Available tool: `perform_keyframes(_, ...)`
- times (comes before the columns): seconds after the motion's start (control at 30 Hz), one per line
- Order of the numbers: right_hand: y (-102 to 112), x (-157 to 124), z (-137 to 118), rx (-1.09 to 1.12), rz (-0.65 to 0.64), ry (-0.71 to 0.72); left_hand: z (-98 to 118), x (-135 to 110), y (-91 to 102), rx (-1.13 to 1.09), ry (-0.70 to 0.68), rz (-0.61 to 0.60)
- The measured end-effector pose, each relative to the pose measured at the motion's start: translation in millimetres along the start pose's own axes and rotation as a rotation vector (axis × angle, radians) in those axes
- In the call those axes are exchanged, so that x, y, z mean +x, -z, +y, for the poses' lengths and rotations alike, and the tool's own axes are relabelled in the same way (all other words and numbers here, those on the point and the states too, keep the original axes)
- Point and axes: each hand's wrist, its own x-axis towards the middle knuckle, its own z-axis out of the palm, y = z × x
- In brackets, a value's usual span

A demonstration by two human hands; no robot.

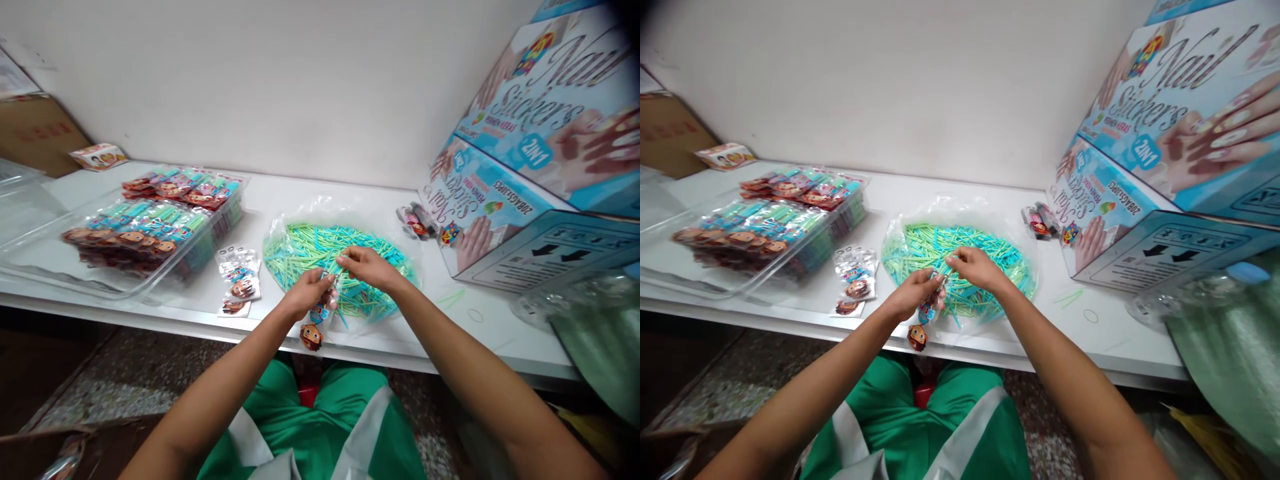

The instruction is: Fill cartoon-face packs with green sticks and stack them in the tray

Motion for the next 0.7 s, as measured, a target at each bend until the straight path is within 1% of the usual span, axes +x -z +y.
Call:
perform_keyframes(0.13,-2.5,-2.3,2.0,0.052,0.022,0.000,-5.5,-2.6,-1.4,-0.022,-0.001,-0.027)
perform_keyframes(0.27,-2.3,-0.3,0.1,0.024,0.071,0.085,-3.0,-5.9,-1.4,-0.004,-0.011,-0.062)
perform_keyframes(0.43,-5.2,-1.1,-3.3,0.048,0.114,0.160,-1.8,-9.0,-1.2,-0.012,-0.017,-0.064)
perform_keyframes(0.57,-8.3,-1.8,-3.2,0.063,0.153,0.156,-2.8,-9.5,-1.2,-0.004,-0.012,-0.068)
perform_keyframes(0.7,-9.0,-2.2,-4.5,0.027,0.170,0.145,-2.9,-9.8,-1.2,-0.006,-0.010,-0.060)
